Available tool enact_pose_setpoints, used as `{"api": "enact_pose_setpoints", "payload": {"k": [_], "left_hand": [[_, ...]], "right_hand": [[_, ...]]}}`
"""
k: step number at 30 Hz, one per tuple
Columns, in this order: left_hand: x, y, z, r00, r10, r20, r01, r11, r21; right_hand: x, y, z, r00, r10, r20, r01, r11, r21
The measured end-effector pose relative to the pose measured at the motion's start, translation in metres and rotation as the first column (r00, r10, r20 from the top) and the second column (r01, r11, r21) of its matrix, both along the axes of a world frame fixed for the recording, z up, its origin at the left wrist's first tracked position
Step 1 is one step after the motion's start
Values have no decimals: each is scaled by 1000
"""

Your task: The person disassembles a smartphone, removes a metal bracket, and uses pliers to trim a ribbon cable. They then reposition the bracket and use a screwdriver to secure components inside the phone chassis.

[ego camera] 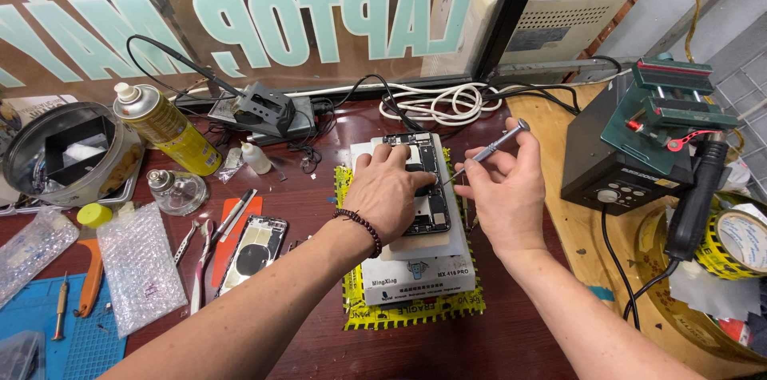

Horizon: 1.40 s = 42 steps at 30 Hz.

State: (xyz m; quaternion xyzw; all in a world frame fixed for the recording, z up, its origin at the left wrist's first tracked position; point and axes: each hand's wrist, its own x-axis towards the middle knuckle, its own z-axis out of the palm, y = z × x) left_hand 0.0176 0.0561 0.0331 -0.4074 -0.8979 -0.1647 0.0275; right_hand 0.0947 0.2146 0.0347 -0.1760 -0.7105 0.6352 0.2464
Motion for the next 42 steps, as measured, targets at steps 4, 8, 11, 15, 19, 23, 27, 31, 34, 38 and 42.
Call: {"api": "enact_pose_setpoints", "payload": {"k": [4, 8, 11, 15, 19, 23, 27, 31, 34, 38, 42], "left_hand": [[2, -2, -2, 1000, 12, -4, -12, 1000, -13], [5, -1, -3, 1000, 30, -8, -30, 1000, -10], [5, 1, -2, 999, 49, 11, -49, 998, -30], [4, 3, 0, 996, 64, 63, -62, 997, -38], [6, 4, 1, 989, 86, 119, -78, 995, -69], [8, 5, 2, 986, 105, 133, -98, 994, -57], [8, 6, 2, 981, 109, 163, -103, 994, -44], [8, 6, 2, 984, 107, 141, -104, 994, -30], [9, 7, 1, 985, 110, 135, -108, 994, -27], [9, 8, 1, 981, 115, 153, -113, 993, -24], [10, 6, 2, 979, 125, 159, -119, 992, -44]], "right_hand": [[0, -1, -2, 1000, 26, -5, -25, 998, 51], [1, -1, -3, 999, 33, 2, -33, 997, 62], [1, -1, -3, 999, 49, -7, -48, 997, 52], [2, -1, -3, 998, 59, -12, -58, 997, 54], [4, -3, -3, 998, 56, 3, -56, 994, 94], [9, -6, -4, 998, 66, -14, -64, 990, 129], [9, -7, -5, 997, 79, 4, -79, 984, 159], [7, -6, -5, 996, 82, 17, -84, 981, 176], [7, -5, -5, 997, 80, 20, -82, 982, 168], [7, -5, -6, 997, 77, 17, -79, 983, 165], [6, -7, -7, 997, 76, 18, -78, 984, 163]]}}
